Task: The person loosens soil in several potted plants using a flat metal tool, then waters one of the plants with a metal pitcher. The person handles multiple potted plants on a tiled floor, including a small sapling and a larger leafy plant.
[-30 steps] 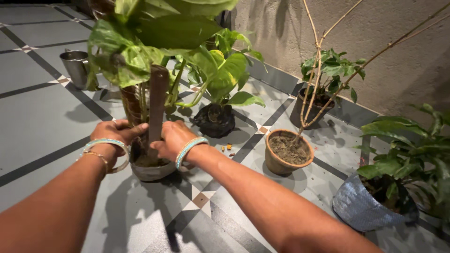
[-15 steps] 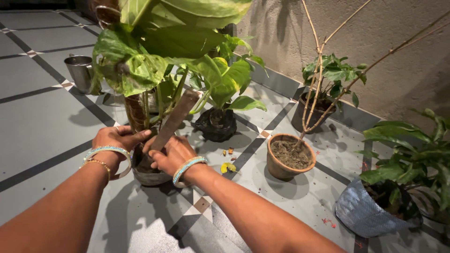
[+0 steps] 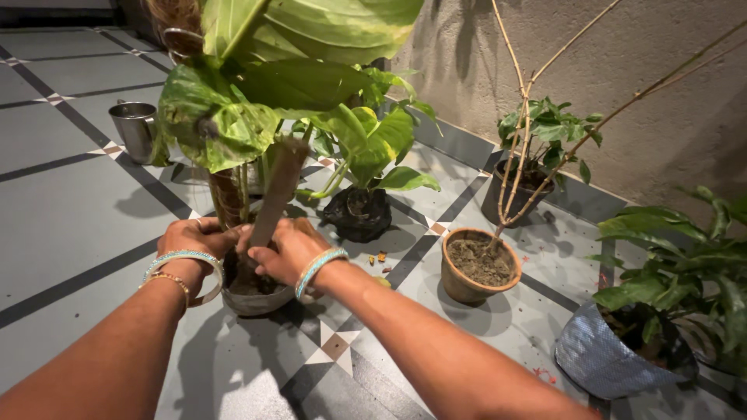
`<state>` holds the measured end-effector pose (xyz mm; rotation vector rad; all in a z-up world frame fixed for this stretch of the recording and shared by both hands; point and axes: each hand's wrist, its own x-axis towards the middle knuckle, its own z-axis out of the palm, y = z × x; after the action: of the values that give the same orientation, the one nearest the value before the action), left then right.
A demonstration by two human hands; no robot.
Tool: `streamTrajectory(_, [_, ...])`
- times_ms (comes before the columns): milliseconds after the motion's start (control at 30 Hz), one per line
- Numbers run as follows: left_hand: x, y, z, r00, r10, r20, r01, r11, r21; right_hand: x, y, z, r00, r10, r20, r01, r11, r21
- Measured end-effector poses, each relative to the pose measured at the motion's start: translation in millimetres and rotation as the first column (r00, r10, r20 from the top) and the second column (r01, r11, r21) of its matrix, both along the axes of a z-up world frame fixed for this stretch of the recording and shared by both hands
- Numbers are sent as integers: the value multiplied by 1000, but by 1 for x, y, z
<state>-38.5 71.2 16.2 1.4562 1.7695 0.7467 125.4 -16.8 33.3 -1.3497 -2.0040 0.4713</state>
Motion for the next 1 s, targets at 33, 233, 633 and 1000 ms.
streamTrajectory(33, [-1, -1, -1, 1000, -10, 22, 10, 1000, 17, -1, 0, -8, 996, -41, 75, 37, 998, 52])
streamTrajectory(233, [-5, 2, -7, 998, -51, 42, 48, 996, 75, 13, -2, -26, 992, -120, 29, 124, 974, -191])
streamTrajectory(633, [-4, 3, -10, 997, -62, 36, 59, 993, 99, 19, 10, -25, 958, -207, 197, 187, 976, 114])
streamTrajectory(1000, [-4, -1, -4, 999, -38, 32, 35, 997, 71, 31, 15, 11, 971, -239, 25, 240, 958, -158])
